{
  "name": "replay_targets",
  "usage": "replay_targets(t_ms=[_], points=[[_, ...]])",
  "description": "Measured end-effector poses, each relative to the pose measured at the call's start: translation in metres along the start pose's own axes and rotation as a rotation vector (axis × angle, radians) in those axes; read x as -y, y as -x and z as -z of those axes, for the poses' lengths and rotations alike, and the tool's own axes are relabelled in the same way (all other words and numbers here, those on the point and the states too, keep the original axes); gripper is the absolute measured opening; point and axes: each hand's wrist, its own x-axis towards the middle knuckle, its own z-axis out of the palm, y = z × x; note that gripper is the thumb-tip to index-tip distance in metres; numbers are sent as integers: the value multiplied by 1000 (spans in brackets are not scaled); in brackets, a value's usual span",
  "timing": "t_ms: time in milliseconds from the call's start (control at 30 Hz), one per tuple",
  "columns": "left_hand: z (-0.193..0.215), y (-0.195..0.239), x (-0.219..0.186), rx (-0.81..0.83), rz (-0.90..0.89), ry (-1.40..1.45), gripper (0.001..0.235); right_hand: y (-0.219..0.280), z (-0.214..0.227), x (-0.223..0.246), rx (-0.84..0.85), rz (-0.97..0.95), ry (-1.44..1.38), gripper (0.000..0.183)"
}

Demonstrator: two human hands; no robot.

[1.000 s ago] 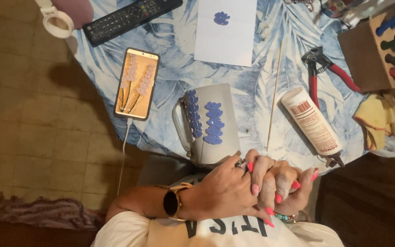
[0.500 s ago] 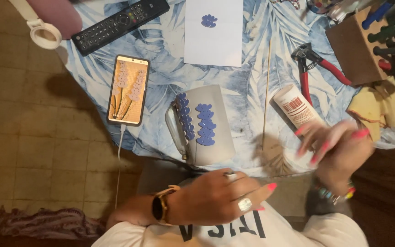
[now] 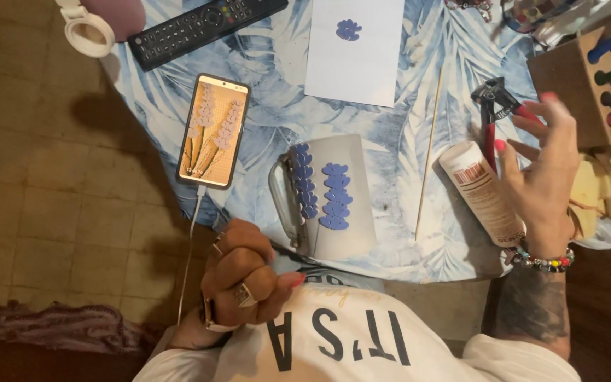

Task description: Gluing small blue decorative cutouts onto a white tumbler

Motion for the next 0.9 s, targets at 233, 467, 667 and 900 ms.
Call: replay_targets(t_ms=[233,467,667,900], points=[[-8,2,13,-29,103,-86,36,-56,-41,-1,185,410,23,17],[-14,6,25,-141,309,-168,20,-134,-114,-19,250,477,-81,12],[-16,8,34,-155,358,-237,17,-153,-137,-5,251,522,-133,14],[-20,2,39,-118,335,-213,14,-158,-148,-2,183,581,-109,12]])
